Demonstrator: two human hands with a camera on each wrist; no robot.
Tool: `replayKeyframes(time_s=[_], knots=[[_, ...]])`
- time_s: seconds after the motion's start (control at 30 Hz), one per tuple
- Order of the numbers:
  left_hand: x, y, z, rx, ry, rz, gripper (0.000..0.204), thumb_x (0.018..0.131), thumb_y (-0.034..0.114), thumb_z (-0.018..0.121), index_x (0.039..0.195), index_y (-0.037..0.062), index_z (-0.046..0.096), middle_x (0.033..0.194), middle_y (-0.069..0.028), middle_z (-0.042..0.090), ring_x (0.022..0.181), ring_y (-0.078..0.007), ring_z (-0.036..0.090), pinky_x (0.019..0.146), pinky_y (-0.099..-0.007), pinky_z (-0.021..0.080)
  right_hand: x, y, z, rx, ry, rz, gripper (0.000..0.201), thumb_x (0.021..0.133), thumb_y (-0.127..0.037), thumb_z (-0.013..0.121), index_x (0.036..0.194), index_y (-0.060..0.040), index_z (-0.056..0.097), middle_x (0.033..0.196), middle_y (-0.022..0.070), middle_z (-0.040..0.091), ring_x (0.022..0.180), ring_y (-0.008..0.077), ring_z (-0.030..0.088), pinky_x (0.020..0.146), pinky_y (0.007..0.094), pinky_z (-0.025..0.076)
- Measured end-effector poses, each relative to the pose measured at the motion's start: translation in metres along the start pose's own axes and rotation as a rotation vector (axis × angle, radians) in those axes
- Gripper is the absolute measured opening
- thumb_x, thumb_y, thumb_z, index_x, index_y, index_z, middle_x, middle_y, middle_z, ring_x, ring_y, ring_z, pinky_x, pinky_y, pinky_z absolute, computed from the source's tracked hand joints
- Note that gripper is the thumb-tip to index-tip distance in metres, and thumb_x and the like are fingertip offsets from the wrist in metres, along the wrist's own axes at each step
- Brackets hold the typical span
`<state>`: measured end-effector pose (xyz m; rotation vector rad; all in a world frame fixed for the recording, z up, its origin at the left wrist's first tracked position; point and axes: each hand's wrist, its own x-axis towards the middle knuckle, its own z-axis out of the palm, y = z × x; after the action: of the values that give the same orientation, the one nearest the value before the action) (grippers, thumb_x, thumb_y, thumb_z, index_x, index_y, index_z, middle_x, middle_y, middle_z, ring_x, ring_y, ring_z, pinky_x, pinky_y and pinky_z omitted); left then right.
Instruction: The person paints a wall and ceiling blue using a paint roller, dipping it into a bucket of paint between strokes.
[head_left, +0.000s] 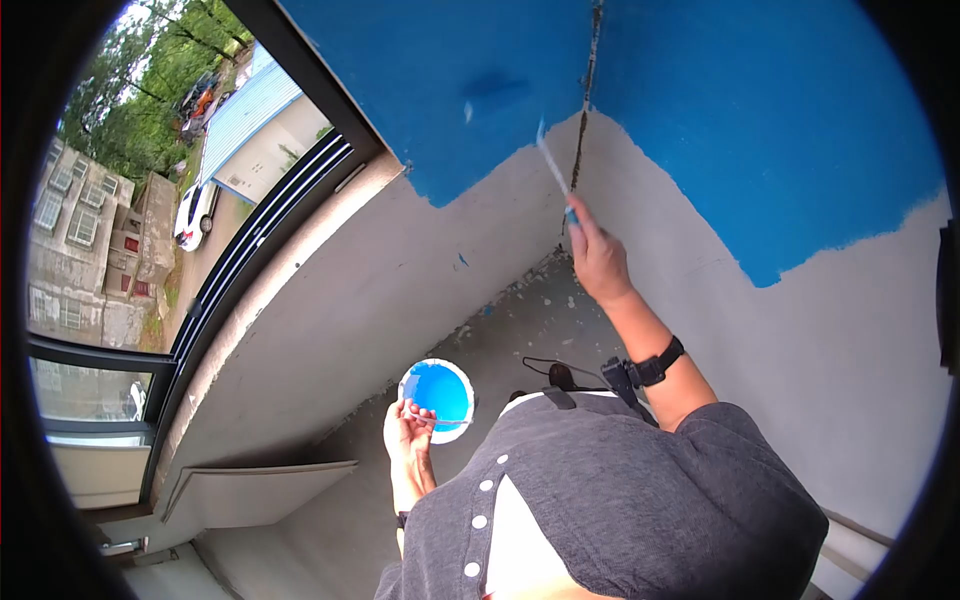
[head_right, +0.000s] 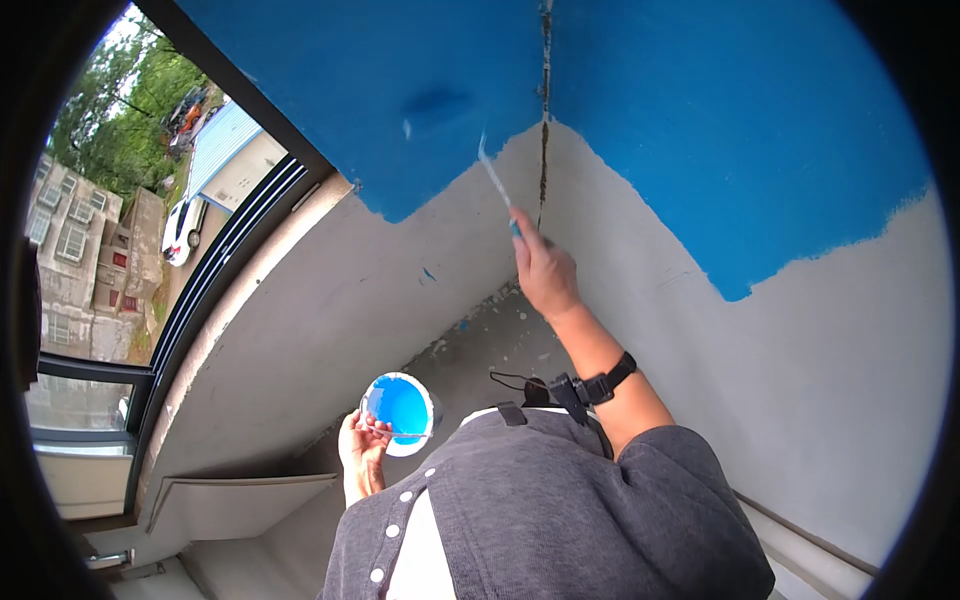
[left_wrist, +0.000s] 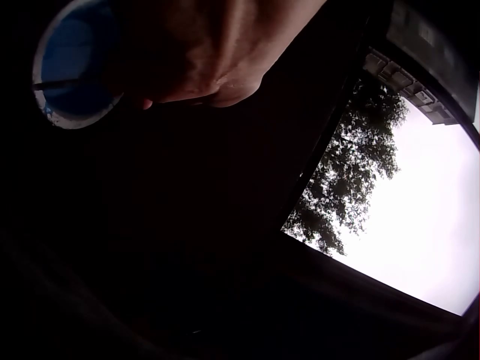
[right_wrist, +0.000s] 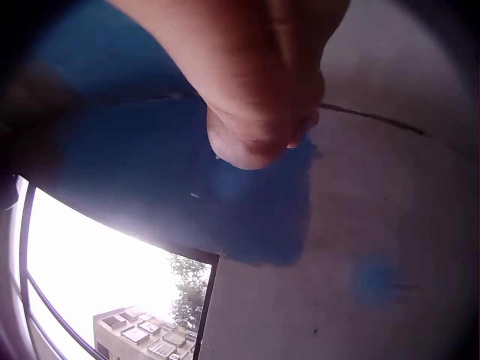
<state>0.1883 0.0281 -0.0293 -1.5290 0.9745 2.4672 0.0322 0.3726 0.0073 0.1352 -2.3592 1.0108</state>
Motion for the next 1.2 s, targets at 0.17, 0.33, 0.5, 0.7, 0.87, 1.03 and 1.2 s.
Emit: replayKeyframes(time_s=[0.17, 0.33, 0.5, 0.7, 0.87, 1.03, 1.2], knots=[[-0.007, -0.004, 0.016, 0.057, 0.011, -0.009, 0.017, 0.082, 0.017, 0.048, 0.070, 0.0057, 0.045, 0.059, -0.0027, 0.045, 0.055, -0.0161, 0.045, 0.065, -0.0348, 0.044, 0.059, 0.008, -0.012, 0.133, -0.016, 0.290, 0.041, 0.087, -0.016, 0.043, 0.127, -0.0162, 0.034, 0.074, 0.0205, 0.058, 0.068, 0.0406, 0.056, 0.057, 0.0432, 0.045], [-0.001, -0.008, 0.030, 0.059, -0.011, -0.013, 0.017, 0.082, 0.017, 0.048, 0.070, 0.0054, 0.047, 0.060, -0.0029, 0.046, 0.056, -0.0167, 0.046, 0.066, -0.0347, 0.045, -0.024, 0.029, 0.041, 0.209, -0.215, 0.282, 0.041, 0.087, -0.013, 0.042, 0.128, -0.0135, 0.036, 0.112, 0.0223, 0.051, 0.100, 0.0403, 0.049, 0.078, 0.0379, 0.044], [0.002, -0.009, 0.060, 0.176, -0.080, -0.036, 0.015, 0.082, 0.019, 0.049, 0.073, 0.0064, 0.048, 0.061, -0.0025, 0.046, 0.056, -0.0168, 0.047, 0.065, -0.0352, 0.044, -0.042, 0.029, 0.027, 0.388, -0.223, 0.283, 0.039, 0.089, -0.013, 0.042, 0.127, -0.0121, 0.037, 0.095, 0.0171, 0.058, 0.079, 0.0308, 0.059, 0.071, 0.0343, 0.045], [0.004, -0.018, 0.096, 0.301, -0.146, -0.058, 0.015, 0.082, 0.019, 0.048, 0.074, 0.0073, 0.050, 0.059, -0.0010, 0.048, 0.054, -0.0159, 0.048, 0.064, -0.0339, 0.045, 0.015, 0.022, 0.009, 0.542, -0.152, 0.518, 0.038, 0.089, -0.015, 0.041, 0.127, -0.0097, 0.038, 0.075, 0.0131, 0.056, 0.058, 0.0221, 0.049, 0.061, 0.0310, 0.043], [0.009, -0.032, 0.129, 0.392, -0.248, -0.078, 0.013, 0.082, 0.019, 0.048, 0.076, 0.0080, 0.050, 0.059, -0.0005, 0.048, 0.054, -0.0157, 0.049, 0.063, -0.0334, 0.044, -0.041, 0.010, 0.035, 0.562, -0.257, 0.359, 0.041, 0.089, -0.018, 0.039, 0.129, -0.0102, 0.035, 0.110, 0.0213, 0.053, 0.095, 0.0379, 0.054, 0.078, 0.0370, 0.045], [0.018, -0.050, 0.171, 0.531, -0.316, -0.135, 0.017, 0.081, 0.019, 0.045, 0.070, 0.0073, 0.050, 0.056, -0.0005, 0.047, 0.051, -0.0156, 0.044, 0.063, -0.0334, 0.042, -0.050, 0.022, 0.015, 0.492, -0.189, 0.310, 0.043, 0.086, -0.016, 0.043, 0.128, -0.0179, 0.033, 0.086, 0.0202, 0.058, 0.071, 0.0396, 0.056, 0.060, 0.0442, 0.045], [0.052, -0.063, 0.192, 0.657, -0.411, -0.303, 0.012, 0.081, 0.015, 0.046, 0.071, 0.0083, 0.049, 0.057, -0.0013, 0.046, 0.052, -0.0171, 0.046, 0.064, -0.0356, 0.042, -0.053, 0.007, -0.059, 0.194, -0.275, 0.719, 0.046, 0.086, -0.017, 0.046, 0.130, -0.0174, 0.034, 0.102, 0.0193, 0.057, 0.082, 0.0334, 0.060, 0.068, 0.0360, 0.047]])
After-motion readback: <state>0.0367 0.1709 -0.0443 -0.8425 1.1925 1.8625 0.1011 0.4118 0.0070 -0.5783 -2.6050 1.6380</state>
